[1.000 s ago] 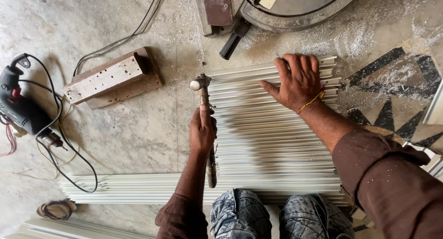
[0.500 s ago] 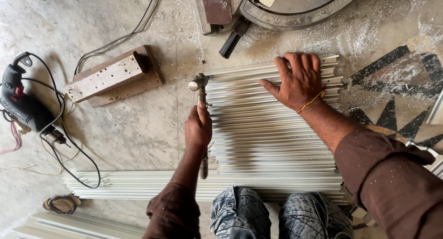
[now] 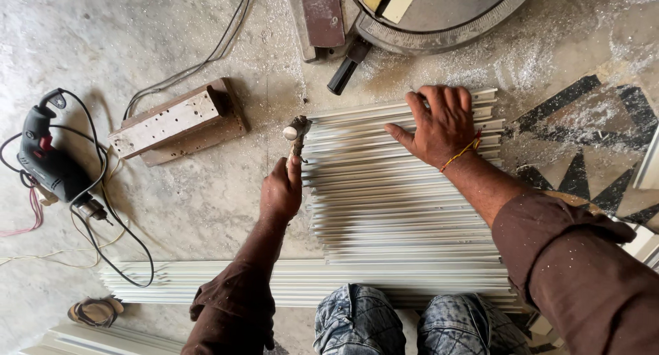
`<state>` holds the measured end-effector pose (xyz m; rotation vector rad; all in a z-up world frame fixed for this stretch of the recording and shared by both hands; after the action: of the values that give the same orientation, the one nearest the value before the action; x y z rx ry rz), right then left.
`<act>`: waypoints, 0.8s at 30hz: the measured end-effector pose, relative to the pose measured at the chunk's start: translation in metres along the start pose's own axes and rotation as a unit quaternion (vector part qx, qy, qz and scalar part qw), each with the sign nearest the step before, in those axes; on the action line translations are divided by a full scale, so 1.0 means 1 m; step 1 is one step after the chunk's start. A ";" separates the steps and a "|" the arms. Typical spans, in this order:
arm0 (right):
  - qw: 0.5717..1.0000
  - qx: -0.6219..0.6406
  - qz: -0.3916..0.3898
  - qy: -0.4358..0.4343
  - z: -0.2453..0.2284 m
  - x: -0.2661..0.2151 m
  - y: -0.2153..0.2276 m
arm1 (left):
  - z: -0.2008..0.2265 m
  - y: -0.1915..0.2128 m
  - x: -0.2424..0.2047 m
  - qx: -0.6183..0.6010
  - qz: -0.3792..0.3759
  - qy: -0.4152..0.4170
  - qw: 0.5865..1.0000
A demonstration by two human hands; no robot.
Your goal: The person uses a hammer to tap together a stack of white plastic molding pieces, then uses a power drill to fasten them. The person works on the floor in a workshop setting.
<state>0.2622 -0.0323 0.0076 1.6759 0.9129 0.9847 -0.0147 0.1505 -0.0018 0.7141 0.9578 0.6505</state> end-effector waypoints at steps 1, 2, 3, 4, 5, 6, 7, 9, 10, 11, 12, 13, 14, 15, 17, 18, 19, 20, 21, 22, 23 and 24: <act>1.000 -0.005 0.005 0.000 0.001 -0.001 0.000 | 0.001 0.001 0.003 0.003 0.003 -0.009 1.000; 1.000 -0.007 0.007 0.003 0.001 -0.002 -0.002 | 0.001 0.002 0.002 0.007 0.006 -0.013 1.000; 1.000 -0.009 0.010 0.006 0.000 -0.004 -0.003 | -0.001 0.002 0.000 0.009 0.002 -0.018 1.000; 1.000 -0.013 0.014 0.009 -0.001 -0.006 -0.005 | -0.002 0.003 -0.001 0.012 -0.003 -0.023 1.000; 1.000 -0.016 0.019 0.011 -0.002 -0.007 -0.006 | -0.003 0.003 -0.001 0.015 -0.007 -0.028 0.999; 0.999 -0.022 0.024 0.012 0.000 -0.008 -0.006 | -0.003 0.004 0.002 0.019 -0.003 -0.029 0.999; 0.999 -0.019 0.023 0.012 0.001 -0.009 -0.007 | -0.002 0.004 0.003 0.023 0.001 -0.029 0.999; 1.000 -0.013 0.023 0.013 0.002 -0.008 -0.009 | 0.002 0.008 0.006 0.024 0.012 -0.044 0.999; 0.999 -0.016 0.025 0.015 0.003 -0.009 -0.010 | 0.003 0.008 0.005 0.021 0.016 -0.055 0.998; 0.999 -0.019 0.027 0.017 0.004 -0.010 -0.011 | 0.004 0.009 0.006 0.019 0.020 -0.067 0.997; 0.999 -0.021 0.028 0.018 0.003 -0.012 -0.013 | 0.003 0.009 0.006 0.030 0.024 -0.075 0.996; 0.999 -0.028 0.030 0.023 0.003 -0.014 -0.014 | 0.001 0.010 0.006 0.040 0.027 -0.083 0.995; 0.998 -0.035 0.034 0.028 0.003 -0.014 -0.015 | 0.000 0.011 0.007 0.051 0.031 -0.091 0.994; 0.998 -0.041 0.037 0.034 0.003 -0.015 -0.015 | -0.004 0.009 0.008 0.042 0.016 -0.071 0.996; 0.998 -0.033 0.036 0.030 0.003 -0.014 -0.015 | -0.007 0.001 0.010 0.023 -0.011 -0.034 0.999; 0.999 -0.029 0.035 0.028 0.003 -0.014 -0.015 | -0.010 -0.006 0.008 -0.032 -0.029 0.013 0.999; 0.998 -0.028 0.037 0.029 0.003 -0.014 -0.015 | -0.012 -0.016 0.004 -0.086 -0.046 0.059 0.993; 0.998 -0.029 0.037 0.029 0.004 -0.015 -0.015 | -0.011 -0.029 -0.002 -0.140 -0.065 0.105 0.982; 0.998 -0.029 0.038 0.029 0.004 -0.016 -0.016 | -0.005 -0.037 -0.006 -0.212 -0.046 0.114 0.970; 0.998 -0.031 0.039 0.030 0.004 -0.017 -0.016 | 0.001 -0.045 -0.011 -0.283 -0.026 0.124 0.951; 0.998 -0.033 0.040 0.031 0.003 -0.018 -0.016 | 0.005 -0.051 -0.016 -0.352 -0.006 0.133 0.927; 0.998 -0.035 0.042 0.033 0.003 -0.017 -0.016 | 0.012 -0.056 -0.018 -0.360 -0.006 0.128 0.924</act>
<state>0.2567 -0.0442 -0.0112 1.6418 0.8471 1.1227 -0.0026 0.1001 -0.0316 -0.0344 0.8684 1.0256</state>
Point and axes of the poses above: each hand's wrist, its own x-axis towards the middle knuckle, its own y-axis out of the back of the hand, z = x × y, the point moved 8 cm from there along x, towards the middle knuckle, and after that the axes turned 6 degrees about z, right-handed, at the moved point
